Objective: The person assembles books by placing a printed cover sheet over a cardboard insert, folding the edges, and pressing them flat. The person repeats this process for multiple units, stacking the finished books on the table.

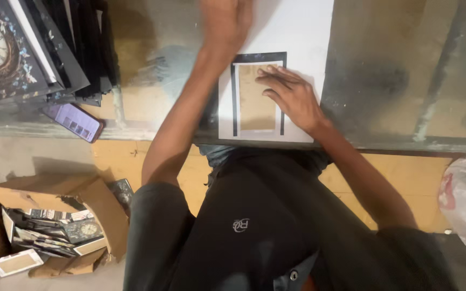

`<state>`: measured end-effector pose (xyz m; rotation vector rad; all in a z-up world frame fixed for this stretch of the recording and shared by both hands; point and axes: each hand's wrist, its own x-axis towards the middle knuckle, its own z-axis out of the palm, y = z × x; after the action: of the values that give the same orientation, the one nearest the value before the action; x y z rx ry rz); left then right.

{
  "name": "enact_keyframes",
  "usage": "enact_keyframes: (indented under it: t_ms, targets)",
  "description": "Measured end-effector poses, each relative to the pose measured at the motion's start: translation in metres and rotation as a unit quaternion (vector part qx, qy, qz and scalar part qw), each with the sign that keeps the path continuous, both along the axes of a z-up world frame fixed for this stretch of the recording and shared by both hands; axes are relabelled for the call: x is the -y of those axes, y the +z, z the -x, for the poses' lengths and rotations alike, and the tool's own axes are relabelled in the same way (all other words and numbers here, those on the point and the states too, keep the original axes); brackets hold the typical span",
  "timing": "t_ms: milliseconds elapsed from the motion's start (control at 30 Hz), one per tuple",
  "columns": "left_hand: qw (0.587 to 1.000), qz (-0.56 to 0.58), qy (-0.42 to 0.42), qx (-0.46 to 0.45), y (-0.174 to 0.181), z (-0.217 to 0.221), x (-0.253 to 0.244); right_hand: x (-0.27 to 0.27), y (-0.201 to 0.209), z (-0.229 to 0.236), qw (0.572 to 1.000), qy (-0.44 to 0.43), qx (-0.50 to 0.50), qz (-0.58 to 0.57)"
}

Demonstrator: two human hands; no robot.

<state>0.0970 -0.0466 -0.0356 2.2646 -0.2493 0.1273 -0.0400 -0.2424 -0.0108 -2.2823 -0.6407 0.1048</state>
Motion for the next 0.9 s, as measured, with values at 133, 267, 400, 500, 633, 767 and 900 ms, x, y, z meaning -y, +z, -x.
enact_keyframes:
  t_ms: [133,267,400,500,633,767,900]
  targets:
    - [0.940,-0.211,-0.197,0.181,-0.017,0.017,0.028,-0.005,-0.003,0.002,0.999,-0.033,0.019,-0.033]
    - [0.905,-0.254,-0.272,0.207,-0.013,0.035,0.029,-0.003,-0.010,0.023,0.995,-0.078,0.018,-0.067]
    - [0.964,-0.090,-0.251,0.016,0.021,0.021,0.031,-0.008,-0.021,0.025,0.987,-0.133,-0.026,-0.088]
    - [0.973,-0.007,-0.158,-0.166,0.031,0.010,0.048,-0.007,-0.028,0.031,0.981,-0.194,-0.004,-0.030]
    - [0.954,-0.130,-0.253,0.099,0.013,0.016,0.077,-0.005,-0.029,0.034,0.962,-0.269,0.043,-0.004]
    - [0.919,-0.156,-0.295,0.209,-0.006,0.021,0.074,-0.013,-0.023,0.030,0.954,-0.297,0.038,-0.033]
    - [0.976,0.003,-0.219,-0.005,-0.005,0.017,0.039,-0.014,-0.019,0.031,0.951,-0.298,-0.002,-0.081]
